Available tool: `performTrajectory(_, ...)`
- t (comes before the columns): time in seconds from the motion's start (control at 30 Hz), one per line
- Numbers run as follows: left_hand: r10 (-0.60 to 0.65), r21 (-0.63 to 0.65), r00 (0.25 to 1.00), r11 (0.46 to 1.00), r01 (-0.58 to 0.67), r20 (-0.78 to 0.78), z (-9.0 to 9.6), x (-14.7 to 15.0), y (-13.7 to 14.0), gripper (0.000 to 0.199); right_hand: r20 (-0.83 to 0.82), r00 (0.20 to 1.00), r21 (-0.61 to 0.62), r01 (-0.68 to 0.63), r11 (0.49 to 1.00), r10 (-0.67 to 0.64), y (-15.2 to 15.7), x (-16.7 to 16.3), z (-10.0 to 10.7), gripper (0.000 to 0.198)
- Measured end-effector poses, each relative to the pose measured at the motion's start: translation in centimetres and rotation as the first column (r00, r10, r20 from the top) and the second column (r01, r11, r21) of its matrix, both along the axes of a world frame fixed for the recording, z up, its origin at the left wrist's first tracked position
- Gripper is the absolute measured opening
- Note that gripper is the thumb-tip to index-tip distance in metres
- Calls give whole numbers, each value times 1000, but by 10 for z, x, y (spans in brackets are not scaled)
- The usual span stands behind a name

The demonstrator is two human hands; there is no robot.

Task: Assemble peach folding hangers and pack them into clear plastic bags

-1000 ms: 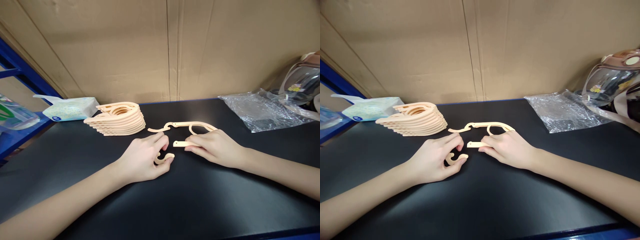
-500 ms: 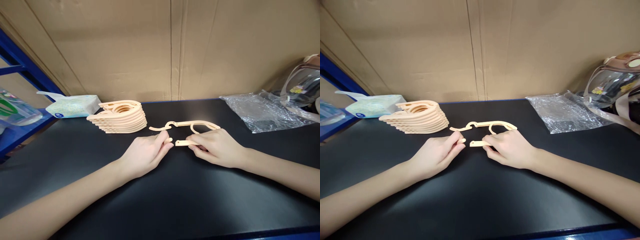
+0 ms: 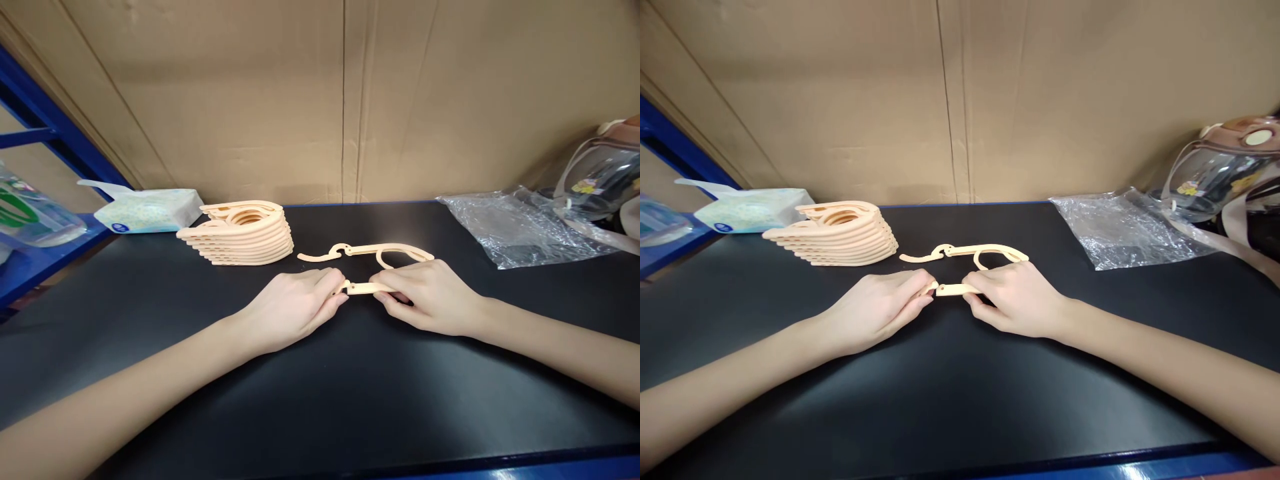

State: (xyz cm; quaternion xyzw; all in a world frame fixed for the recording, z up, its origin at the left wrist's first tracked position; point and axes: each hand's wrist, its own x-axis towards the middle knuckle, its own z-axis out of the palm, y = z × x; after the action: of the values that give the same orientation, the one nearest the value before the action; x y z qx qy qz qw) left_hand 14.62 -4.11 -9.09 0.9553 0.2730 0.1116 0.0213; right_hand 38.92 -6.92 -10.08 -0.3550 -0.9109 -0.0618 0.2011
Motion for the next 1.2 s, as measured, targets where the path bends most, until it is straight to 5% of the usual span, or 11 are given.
performTrajectory(0.47,-6,-21,996,1000,8,94,-4,-1,-2,22,38,998,-1,-48,999,48,1,3,-2,31)
performTrajectory(1.2,21,-81,1000,997,-21,8,4,1,-8,37,118,989,287,-121,950,90,-7,-1,1,32)
